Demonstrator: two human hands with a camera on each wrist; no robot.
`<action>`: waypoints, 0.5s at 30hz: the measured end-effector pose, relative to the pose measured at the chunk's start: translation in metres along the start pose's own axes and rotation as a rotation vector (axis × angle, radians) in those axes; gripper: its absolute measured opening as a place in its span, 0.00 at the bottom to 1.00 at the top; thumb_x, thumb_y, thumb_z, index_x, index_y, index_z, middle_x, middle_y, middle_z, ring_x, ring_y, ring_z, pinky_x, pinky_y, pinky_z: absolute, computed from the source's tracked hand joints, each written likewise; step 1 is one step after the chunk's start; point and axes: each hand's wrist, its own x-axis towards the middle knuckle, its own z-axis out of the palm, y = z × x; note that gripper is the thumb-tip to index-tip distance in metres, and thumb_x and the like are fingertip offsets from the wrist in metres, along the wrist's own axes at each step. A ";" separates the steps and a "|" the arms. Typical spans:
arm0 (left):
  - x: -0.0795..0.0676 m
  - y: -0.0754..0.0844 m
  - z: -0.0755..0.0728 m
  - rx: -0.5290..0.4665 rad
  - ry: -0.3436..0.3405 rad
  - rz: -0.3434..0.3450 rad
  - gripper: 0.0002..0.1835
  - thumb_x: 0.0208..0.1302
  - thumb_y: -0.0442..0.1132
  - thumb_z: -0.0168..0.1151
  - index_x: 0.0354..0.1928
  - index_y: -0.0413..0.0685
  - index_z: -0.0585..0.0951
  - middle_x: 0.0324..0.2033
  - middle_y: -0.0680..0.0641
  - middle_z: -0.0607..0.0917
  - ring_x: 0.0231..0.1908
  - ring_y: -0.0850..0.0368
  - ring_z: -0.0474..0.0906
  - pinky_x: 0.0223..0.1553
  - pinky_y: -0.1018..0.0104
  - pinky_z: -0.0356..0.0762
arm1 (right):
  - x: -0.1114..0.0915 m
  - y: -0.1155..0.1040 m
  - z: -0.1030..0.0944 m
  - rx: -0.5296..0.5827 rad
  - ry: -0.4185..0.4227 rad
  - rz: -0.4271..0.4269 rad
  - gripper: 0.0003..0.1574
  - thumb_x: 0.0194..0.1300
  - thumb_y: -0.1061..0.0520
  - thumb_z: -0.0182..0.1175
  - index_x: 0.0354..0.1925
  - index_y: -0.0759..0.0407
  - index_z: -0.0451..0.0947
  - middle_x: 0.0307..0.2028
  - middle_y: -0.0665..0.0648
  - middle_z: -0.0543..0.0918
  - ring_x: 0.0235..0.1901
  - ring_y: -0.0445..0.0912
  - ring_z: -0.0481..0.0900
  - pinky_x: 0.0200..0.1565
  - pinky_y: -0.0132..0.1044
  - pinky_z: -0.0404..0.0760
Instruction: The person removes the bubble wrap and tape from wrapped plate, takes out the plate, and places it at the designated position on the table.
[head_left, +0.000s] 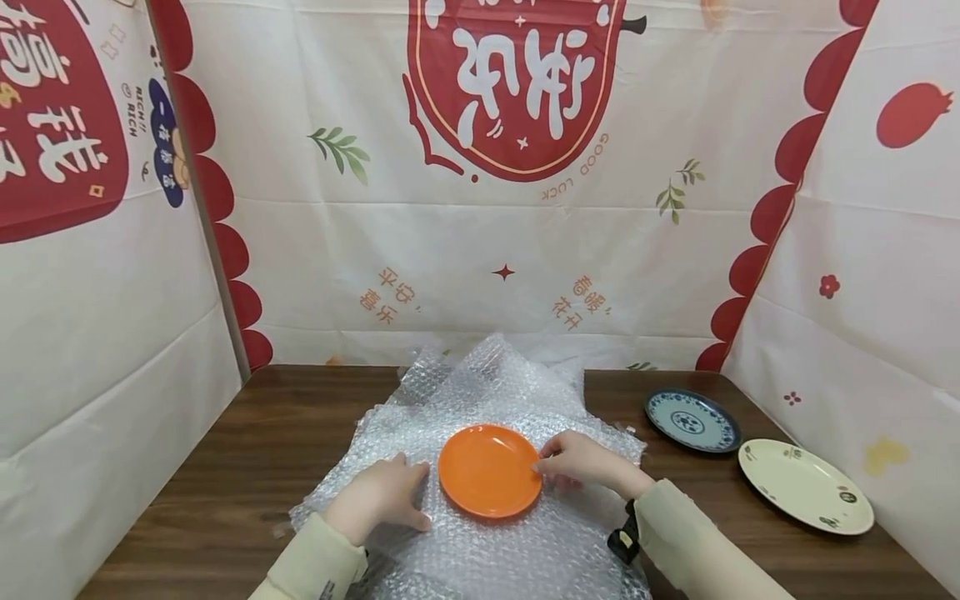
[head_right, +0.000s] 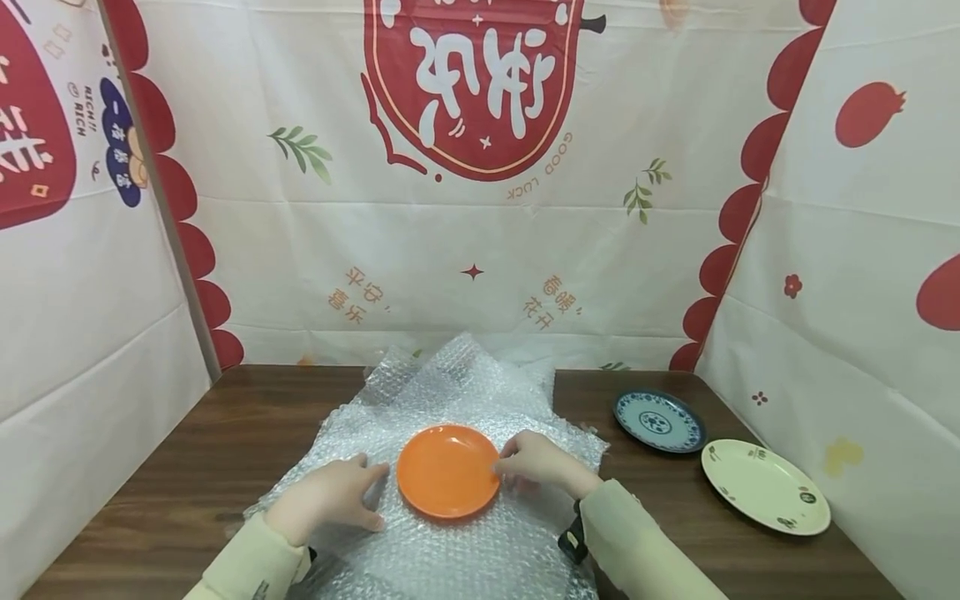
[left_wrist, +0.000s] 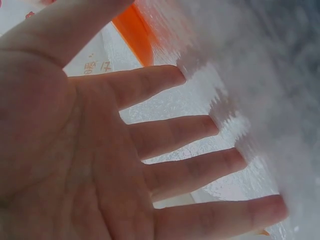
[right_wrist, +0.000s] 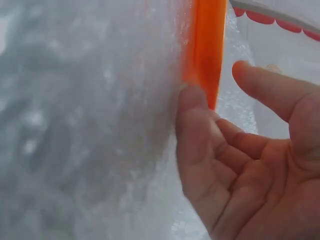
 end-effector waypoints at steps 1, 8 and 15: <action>0.000 0.000 0.000 -0.001 0.003 -0.003 0.43 0.43 0.52 0.78 0.61 0.39 0.76 0.56 0.28 0.74 0.53 0.30 0.73 0.53 0.38 0.71 | 0.002 0.000 0.000 0.025 0.001 0.012 0.12 0.62 0.52 0.65 0.37 0.60 0.82 0.23 0.53 0.82 0.17 0.42 0.77 0.21 0.34 0.78; 0.000 -0.006 0.002 -0.019 0.002 -0.021 0.42 0.44 0.52 0.78 0.61 0.38 0.75 0.58 0.26 0.72 0.55 0.29 0.71 0.55 0.38 0.70 | 0.009 -0.003 0.001 0.195 -0.003 0.119 0.11 0.61 0.57 0.66 0.39 0.64 0.80 0.27 0.57 0.84 0.19 0.44 0.82 0.24 0.36 0.83; 0.000 -0.002 0.001 -0.018 -0.004 -0.005 0.42 0.44 0.51 0.78 0.61 0.38 0.75 0.59 0.26 0.71 0.56 0.28 0.70 0.55 0.37 0.69 | 0.004 0.002 0.003 0.258 0.003 0.111 0.13 0.61 0.59 0.65 0.41 0.67 0.80 0.27 0.57 0.85 0.20 0.44 0.82 0.25 0.37 0.83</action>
